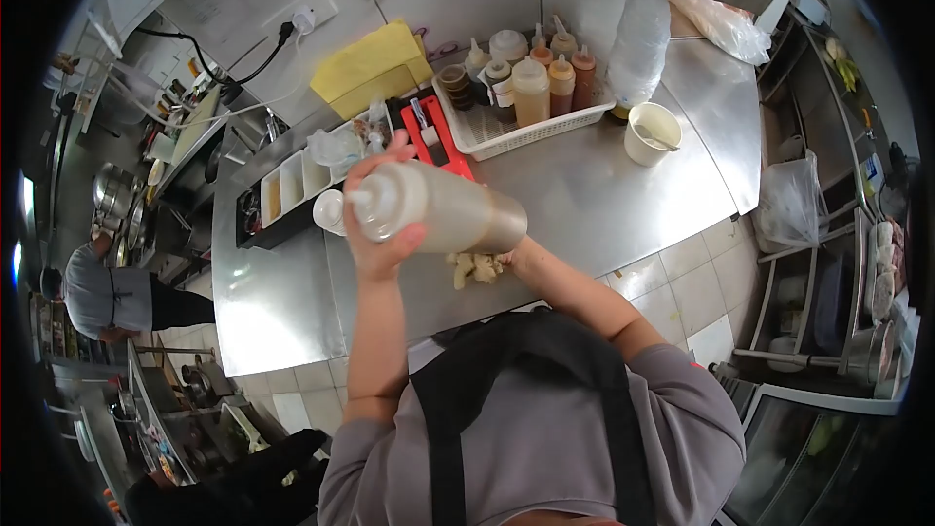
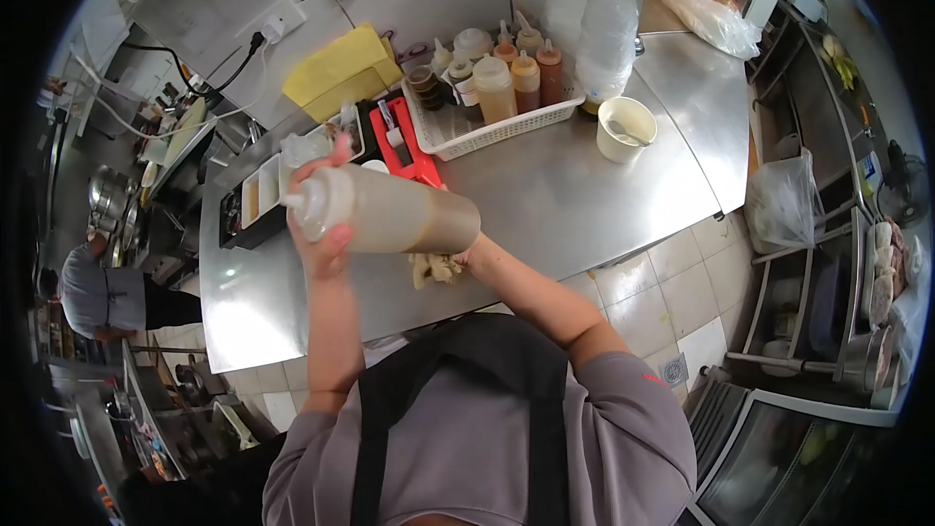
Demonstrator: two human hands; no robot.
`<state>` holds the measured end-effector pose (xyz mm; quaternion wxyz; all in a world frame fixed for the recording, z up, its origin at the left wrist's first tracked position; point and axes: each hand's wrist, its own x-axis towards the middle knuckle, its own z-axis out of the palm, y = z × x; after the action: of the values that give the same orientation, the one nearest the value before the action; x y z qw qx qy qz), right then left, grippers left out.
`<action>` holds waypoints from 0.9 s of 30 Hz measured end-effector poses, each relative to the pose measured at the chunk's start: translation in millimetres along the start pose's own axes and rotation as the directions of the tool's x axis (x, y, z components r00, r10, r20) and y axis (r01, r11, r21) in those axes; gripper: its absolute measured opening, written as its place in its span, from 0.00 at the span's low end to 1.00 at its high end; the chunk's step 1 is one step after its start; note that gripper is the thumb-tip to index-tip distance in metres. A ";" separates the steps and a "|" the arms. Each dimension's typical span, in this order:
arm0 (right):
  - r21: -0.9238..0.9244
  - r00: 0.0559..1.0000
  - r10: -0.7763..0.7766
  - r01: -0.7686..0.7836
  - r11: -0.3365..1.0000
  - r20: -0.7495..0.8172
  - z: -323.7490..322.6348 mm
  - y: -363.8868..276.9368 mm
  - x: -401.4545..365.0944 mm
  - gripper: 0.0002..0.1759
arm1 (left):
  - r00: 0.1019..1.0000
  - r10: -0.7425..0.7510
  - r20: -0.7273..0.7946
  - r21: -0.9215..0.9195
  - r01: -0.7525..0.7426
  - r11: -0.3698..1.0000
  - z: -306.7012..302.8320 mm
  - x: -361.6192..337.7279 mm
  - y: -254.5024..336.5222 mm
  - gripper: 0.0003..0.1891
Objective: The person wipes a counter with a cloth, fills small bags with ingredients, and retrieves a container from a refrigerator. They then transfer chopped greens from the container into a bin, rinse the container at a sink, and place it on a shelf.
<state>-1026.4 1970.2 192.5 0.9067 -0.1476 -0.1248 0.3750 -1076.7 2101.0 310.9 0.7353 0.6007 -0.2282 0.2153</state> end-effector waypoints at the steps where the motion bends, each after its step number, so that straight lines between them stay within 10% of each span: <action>1: -0.252 1.000 0.016 -0.015 0.968 -0.001 12.8 2.0 -0.4 0.32 | 1.000 0.000 -0.009 0.004 0.000 1.000 -10.0 -7.8 3.3 0.38; 2: -0.045 0.991 0.100 -0.104 0.994 -0.093 20.9 0.6 -9.5 0.25 | 0.994 0.052 -0.092 0.062 -0.047 0.997 -20.6 -14.7 6.4 0.40; 6: -0.605 0.885 -0.029 -0.293 0.741 -0.465 -13.2 -15.8 -4.4 0.22 | 0.928 0.265 -0.263 0.263 -0.195 0.945 -47.2 -35.1 36.3 0.40; 8: -0.953 0.958 -0.073 -0.285 -0.099 -0.279 -26.9 -55.1 0.2 0.22 | 0.935 0.273 -0.228 0.377 -0.174 0.910 -61.0 -47.8 51.4 0.39; 10: -0.754 0.952 -0.139 0.122 -0.646 0.273 -38.1 -83.2 11.4 0.18 | 0.952 0.241 -0.191 0.508 -0.114 0.854 -67.1 -57.4 59.2 0.35; 14: -0.847 0.908 -0.347 0.014 -0.531 0.233 -3.8 -125.6 89.6 0.19 | 0.971 0.169 -0.171 0.779 0.027 0.627 -92.9 -77.9 48.6 0.32; 20: -0.538 0.917 -0.334 -0.171 -0.825 0.220 -54.5 -160.0 219.4 0.25 | 0.921 0.197 -0.337 0.858 0.214 0.466 -132.7 -91.5 31.6 0.31; 22: -0.535 0.934 -0.266 -0.354 -0.767 -0.238 -31.3 -160.9 222.9 0.25 | 0.915 0.214 -0.343 0.875 0.228 0.427 -144.4 -94.6 29.0 0.31; 27: -0.613 0.924 -0.217 -0.373 -0.697 -0.315 -38.2 -165.2 233.3 0.27 | 0.908 0.151 -0.390 0.876 0.315 0.366 -158.7 -90.6 35.5 0.33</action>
<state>-746.9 2019.3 243.7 0.1655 -0.9555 -0.2249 0.0947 -1158.2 2259.5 257.2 0.3098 0.8597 0.1217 0.3875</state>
